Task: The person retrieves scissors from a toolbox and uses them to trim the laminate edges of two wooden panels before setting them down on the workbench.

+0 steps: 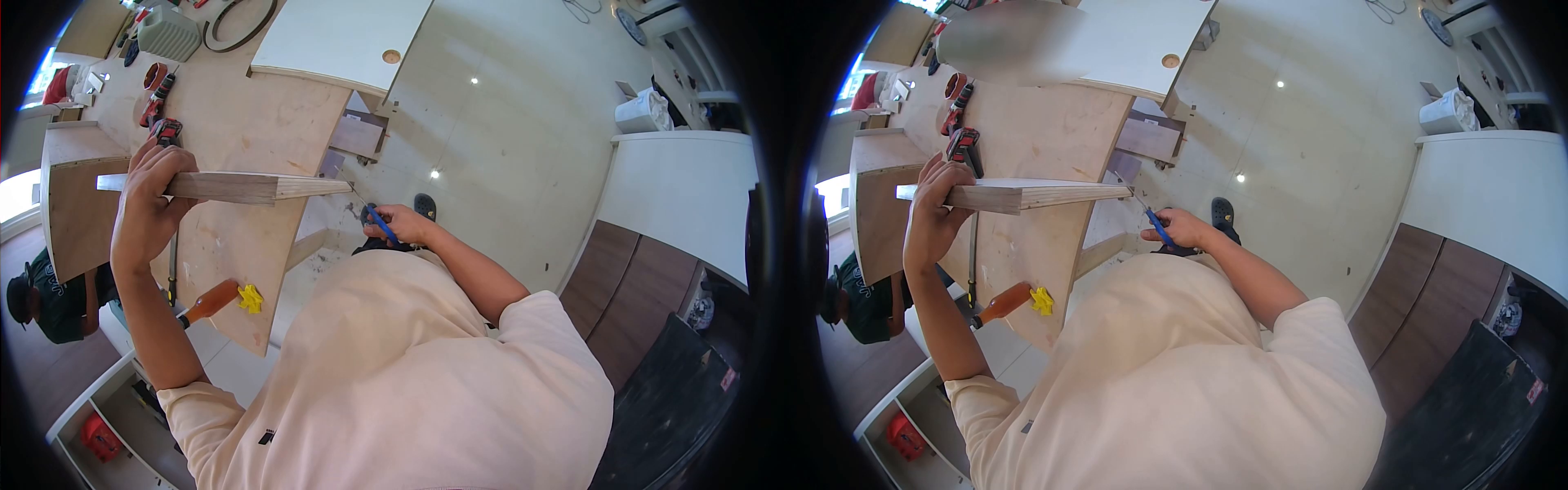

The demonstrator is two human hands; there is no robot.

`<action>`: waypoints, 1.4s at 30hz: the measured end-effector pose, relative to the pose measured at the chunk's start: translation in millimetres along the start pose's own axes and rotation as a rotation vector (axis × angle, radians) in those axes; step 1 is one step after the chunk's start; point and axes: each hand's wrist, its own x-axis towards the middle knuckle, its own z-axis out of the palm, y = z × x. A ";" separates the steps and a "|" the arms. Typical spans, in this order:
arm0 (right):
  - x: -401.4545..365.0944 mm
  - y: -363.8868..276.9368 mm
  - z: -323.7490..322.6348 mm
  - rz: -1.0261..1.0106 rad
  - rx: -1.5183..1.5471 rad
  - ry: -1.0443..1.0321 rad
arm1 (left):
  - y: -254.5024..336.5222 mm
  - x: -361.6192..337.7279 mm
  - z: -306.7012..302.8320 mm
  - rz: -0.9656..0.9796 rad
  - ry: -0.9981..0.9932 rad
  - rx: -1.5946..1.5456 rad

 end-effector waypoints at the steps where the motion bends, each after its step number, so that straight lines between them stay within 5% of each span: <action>1: 0.2 0.3 0.5 -0.009 -0.026 0.014 | -0.1 -0.3 0.0 0.001 0.002 0.002; 18: -19.8 21.5 -26.6 0.020 -0.256 0.145 | 5.8 -5.9 -6.0 -0.004 -0.002 -0.024; 21: -23.1 17.7 -37.1 0.034 -0.140 0.119 | -9.0 -19.3 0.0 0.036 0.101 -0.148; 24: -23.3 16.8 -42.6 -0.034 0.041 0.150 | -13.4 -22.3 21.0 -0.017 0.505 -0.133; 28: -18.7 9.1 -47.2 -0.089 0.060 0.167 | -18.3 -34.2 46.7 -0.064 0.735 0.056; 34: -22.8 -23.5 -47.4 -0.085 0.067 0.174 | -21.9 -57.8 62.5 -0.540 0.907 -0.263; 37: -17.3 -31.8 -40.5 -0.070 0.136 0.178 | -3.9 -64.5 67.2 -0.788 1.081 -0.663; 42: 4.2 -57.6 -11.0 -0.035 0.219 0.164 | 0.8 -85.3 59.7 -0.873 1.031 -1.250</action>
